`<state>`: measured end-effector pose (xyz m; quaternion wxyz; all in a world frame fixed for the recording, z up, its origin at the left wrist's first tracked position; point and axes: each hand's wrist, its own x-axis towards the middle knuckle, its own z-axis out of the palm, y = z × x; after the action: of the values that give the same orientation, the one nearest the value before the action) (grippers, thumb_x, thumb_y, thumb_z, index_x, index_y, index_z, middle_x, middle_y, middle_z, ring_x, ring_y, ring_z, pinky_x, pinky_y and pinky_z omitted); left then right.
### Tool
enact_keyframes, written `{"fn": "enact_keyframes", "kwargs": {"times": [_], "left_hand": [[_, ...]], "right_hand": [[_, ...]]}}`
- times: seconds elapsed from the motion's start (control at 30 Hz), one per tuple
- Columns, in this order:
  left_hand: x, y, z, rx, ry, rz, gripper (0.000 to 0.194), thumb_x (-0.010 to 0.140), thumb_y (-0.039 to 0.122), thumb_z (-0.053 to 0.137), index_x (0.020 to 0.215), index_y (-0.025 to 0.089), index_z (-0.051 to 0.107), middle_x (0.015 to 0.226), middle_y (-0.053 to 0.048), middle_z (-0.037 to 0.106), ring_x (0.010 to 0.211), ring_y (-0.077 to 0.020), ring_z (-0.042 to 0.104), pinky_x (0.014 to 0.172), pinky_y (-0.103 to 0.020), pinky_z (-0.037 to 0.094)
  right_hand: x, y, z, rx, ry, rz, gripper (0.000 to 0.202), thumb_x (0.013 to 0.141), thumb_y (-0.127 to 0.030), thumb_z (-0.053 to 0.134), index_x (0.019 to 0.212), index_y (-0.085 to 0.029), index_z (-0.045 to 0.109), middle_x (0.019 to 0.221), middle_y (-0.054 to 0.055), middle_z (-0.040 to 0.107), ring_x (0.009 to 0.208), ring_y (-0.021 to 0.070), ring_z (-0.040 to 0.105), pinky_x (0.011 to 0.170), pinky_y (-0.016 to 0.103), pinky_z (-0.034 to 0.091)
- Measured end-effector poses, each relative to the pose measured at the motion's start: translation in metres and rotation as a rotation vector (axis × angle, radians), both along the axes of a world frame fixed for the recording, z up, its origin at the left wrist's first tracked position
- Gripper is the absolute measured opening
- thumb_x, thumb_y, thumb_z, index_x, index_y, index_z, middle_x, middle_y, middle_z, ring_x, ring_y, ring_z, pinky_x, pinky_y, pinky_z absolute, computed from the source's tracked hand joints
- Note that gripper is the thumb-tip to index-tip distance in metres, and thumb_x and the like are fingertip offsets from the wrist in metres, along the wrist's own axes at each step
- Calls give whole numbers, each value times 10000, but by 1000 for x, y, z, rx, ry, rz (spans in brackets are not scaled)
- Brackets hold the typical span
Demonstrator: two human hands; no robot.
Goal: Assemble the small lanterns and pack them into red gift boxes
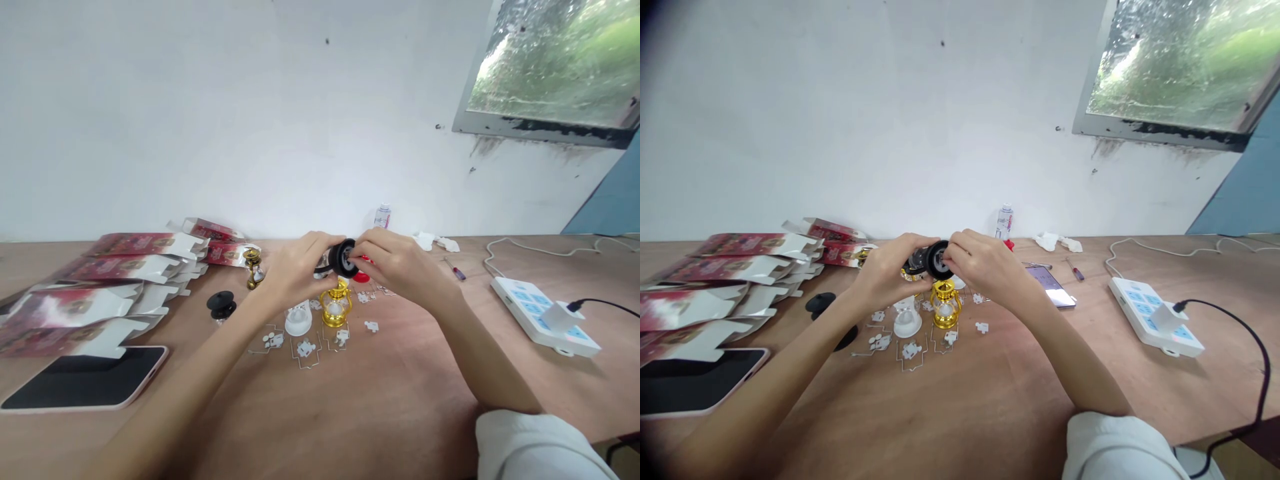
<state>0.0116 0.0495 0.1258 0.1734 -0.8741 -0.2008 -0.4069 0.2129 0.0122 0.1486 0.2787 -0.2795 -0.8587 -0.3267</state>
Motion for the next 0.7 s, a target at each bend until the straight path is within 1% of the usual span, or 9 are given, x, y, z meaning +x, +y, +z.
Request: {"fn": "enact_keyframes", "kwargs": {"times": [0.2,0.33,0.6,0.67,0.7], "left_hand": [[-1,-1,1,-34,-25,-18,398,750,158,582,1137,186,493,989,-56,665,875,-174,635,708,-277,506],[-1,-1,1,-40,-5,-27,393,763,167,585,1145,181,493,1003,-61,665,888,-175,633,722,-280,503],[0,-2,2,-27,68,12,391,757,155,562,1140,181,489,975,-61,664,886,-190,628,710,-289,499],[0,-3,2,-29,54,22,391,760,159,560,1143,187,489,982,-60,666,885,-189,630,710,-288,497],[0,-4,2,-29,42,25,395,759,161,559,1147,189,488,988,-59,666,887,-189,631,709,-287,497]], "right_hand": [[-6,-1,-3,55,-5,-89,306,941,-102,358,732,-136,579,706,63,594,623,141,484,520,277,374],[-6,0,-3,68,-15,-96,296,935,-98,366,726,-135,572,692,51,576,594,126,458,505,270,344],[-6,-2,-3,49,-50,-121,246,906,-89,396,742,-139,572,703,47,580,574,119,459,478,261,336],[-6,-2,-2,55,-51,-109,247,909,-93,396,748,-140,576,703,52,584,594,131,487,486,264,370],[-5,-2,-2,57,-43,-97,240,913,-97,396,766,-138,582,723,62,595,630,144,516,510,270,408]]}}
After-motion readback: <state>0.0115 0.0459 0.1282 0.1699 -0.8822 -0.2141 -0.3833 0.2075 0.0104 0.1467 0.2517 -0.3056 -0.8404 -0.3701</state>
